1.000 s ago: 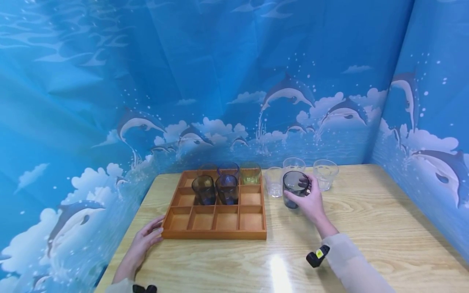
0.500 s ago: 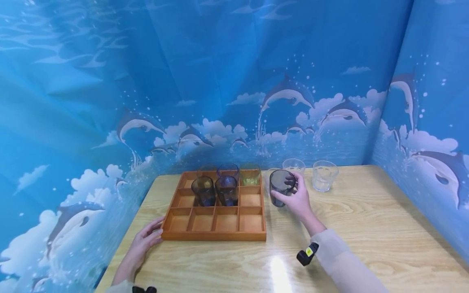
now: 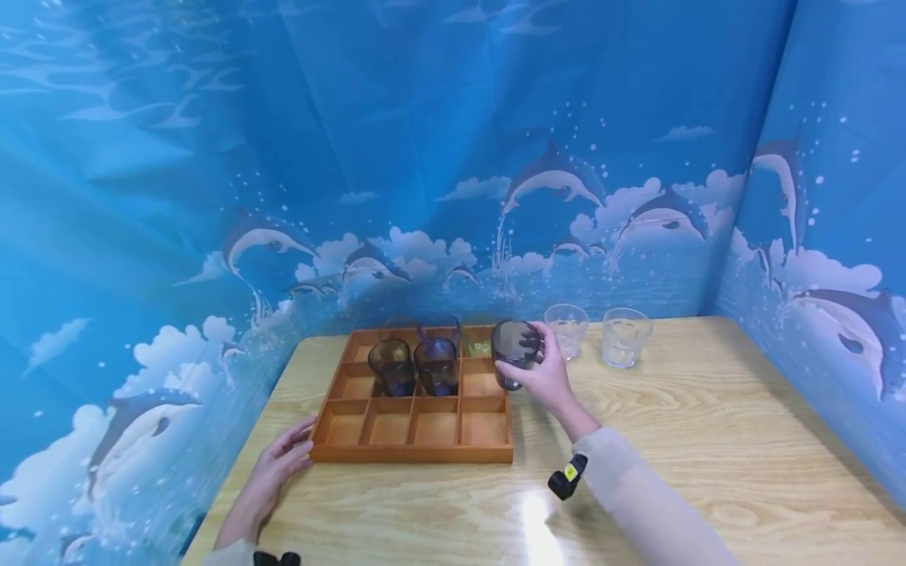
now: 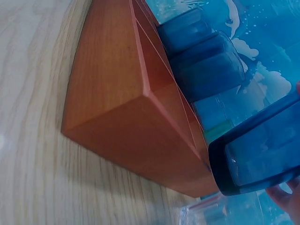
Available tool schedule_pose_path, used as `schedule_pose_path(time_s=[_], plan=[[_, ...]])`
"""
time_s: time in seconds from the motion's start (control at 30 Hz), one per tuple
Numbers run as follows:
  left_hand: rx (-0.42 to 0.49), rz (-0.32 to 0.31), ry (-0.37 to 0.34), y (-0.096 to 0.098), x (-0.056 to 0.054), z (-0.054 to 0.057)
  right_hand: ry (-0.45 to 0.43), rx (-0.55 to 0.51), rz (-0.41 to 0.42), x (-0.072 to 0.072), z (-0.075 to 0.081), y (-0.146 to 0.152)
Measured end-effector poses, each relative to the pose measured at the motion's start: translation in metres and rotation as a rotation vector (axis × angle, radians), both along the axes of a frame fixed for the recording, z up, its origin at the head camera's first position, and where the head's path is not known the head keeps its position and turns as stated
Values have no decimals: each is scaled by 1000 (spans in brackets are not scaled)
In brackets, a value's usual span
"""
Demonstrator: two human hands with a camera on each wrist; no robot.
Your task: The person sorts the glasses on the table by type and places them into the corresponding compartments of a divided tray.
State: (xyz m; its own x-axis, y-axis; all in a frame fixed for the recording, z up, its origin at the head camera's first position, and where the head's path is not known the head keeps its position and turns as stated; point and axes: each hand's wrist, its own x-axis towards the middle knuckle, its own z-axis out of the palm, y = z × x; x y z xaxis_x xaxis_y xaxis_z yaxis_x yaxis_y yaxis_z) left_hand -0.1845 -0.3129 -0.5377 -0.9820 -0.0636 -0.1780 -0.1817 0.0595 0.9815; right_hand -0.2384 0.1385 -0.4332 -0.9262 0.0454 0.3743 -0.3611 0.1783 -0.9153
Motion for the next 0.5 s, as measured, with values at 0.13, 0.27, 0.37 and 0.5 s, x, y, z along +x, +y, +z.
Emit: schedule_pose_path(time_s=[0.13, 0.27, 0.37, 0.5], plan=[[-4, -9, -4, 1, 1, 1, -42, 0, 4, -1, 6, -8], [-7, -14, -6, 1, 0, 1, -48, -19, 15, -7, 5, -14], [-20, -17, 7, 0, 0, 0, -40, -36, 36, -11, 3, -18], [-47, -20, 21, 0, 1, 1, -41, -54, 57, -15, 2, -25]])
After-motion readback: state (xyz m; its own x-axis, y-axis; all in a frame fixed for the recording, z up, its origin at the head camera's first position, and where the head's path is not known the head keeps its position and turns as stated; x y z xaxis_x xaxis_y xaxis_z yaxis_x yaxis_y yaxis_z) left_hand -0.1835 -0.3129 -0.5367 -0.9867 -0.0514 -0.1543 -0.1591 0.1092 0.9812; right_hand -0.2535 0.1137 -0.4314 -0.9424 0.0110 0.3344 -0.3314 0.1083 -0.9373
